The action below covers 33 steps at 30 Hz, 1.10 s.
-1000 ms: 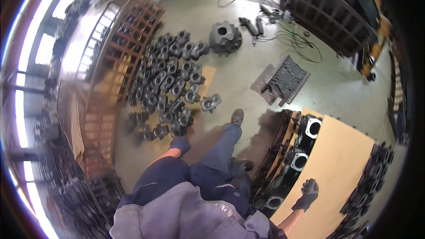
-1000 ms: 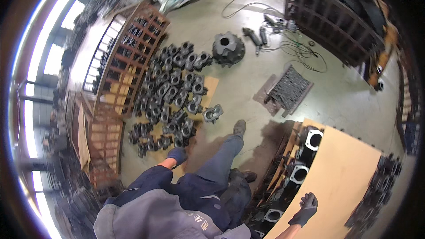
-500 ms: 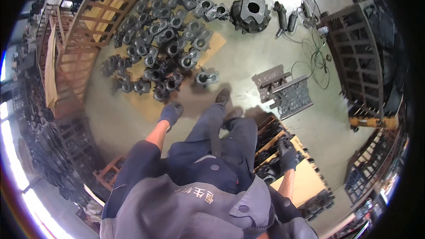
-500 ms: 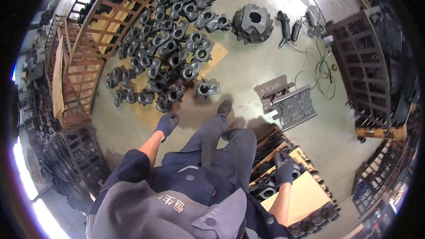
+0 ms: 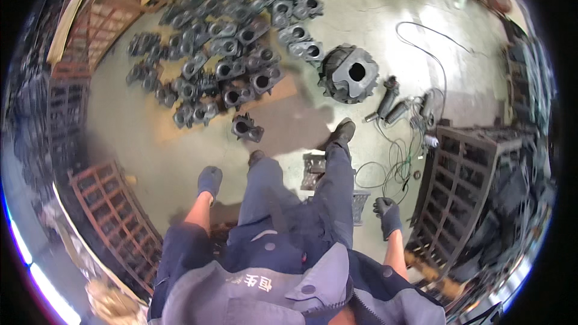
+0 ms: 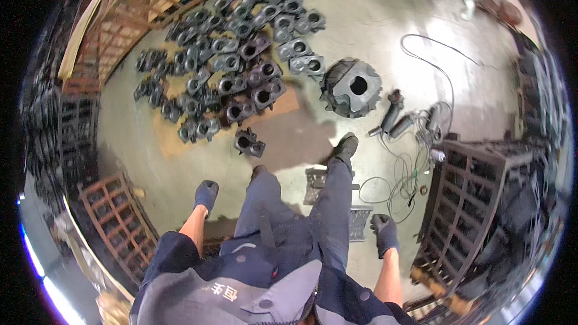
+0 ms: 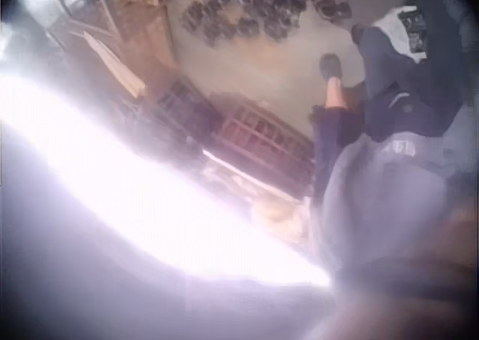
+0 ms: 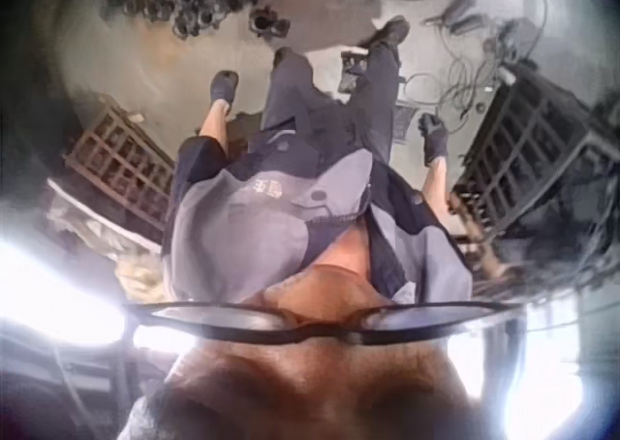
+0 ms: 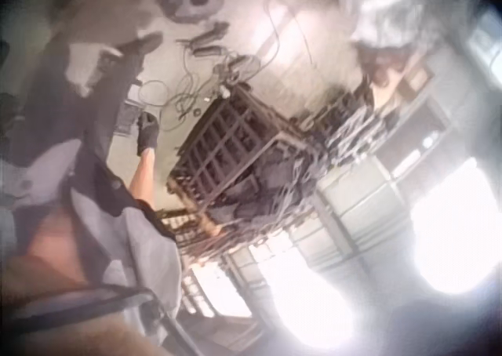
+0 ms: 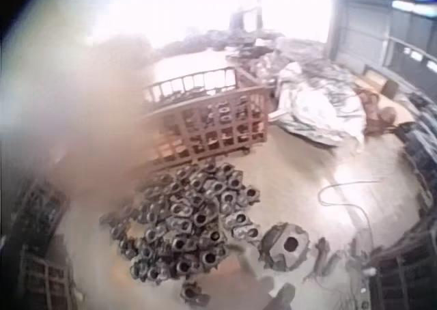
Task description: The person sits on the floor and uses a handheld power tool to grind and polish the surfaces of metal engine parts. They rotate each part to access different areas, then place the finished pieces onto a nearby table.
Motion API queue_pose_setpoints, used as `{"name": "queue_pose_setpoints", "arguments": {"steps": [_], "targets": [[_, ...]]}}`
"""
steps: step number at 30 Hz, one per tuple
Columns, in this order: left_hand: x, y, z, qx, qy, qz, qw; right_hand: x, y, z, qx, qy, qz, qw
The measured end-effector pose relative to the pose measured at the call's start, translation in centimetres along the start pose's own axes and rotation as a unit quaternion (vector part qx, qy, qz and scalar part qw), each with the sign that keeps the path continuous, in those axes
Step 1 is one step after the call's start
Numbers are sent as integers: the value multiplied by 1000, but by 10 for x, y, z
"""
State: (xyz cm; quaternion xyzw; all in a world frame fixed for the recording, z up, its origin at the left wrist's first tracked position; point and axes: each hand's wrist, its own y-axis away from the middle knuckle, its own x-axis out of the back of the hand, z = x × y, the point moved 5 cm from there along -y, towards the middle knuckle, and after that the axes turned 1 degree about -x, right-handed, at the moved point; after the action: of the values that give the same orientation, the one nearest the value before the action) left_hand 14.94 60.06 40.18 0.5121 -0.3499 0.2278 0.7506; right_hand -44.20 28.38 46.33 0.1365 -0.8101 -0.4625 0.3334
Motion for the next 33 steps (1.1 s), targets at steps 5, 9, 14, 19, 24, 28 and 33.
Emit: {"name": "queue_pose_setpoints", "arguments": {"steps": [5, 9, 14, 19, 24, 28, 33], "targets": [[-78, 85, -3, 108, -69, -80, 989, 109, -102, -22, -10, 51, 22, 998], [-130, 118, 36, 97, -135, -176, 970, 152, -129, -8, -101, -3, -19, 995], [-170, 89, 106, 54, -137, -202, 968, 115, -163, -48, -94, 125, -33, 987], [-232, -41, 82, 50, -158, -100, 981, 88, -322, -31, 18, 212, -79, 974], [-295, -176, 12, 24, -314, 54, 948, 35, -455, -87, 146, 282, -66, 946], [-356, -258, -66, 5, -432, 106, 895, 22, -548, -93, 147, 178, -45, 972], [-360, -291, -64, -21, -343, 202, 917, 23, -604, -57, 175, 211, 6, 962]]}}
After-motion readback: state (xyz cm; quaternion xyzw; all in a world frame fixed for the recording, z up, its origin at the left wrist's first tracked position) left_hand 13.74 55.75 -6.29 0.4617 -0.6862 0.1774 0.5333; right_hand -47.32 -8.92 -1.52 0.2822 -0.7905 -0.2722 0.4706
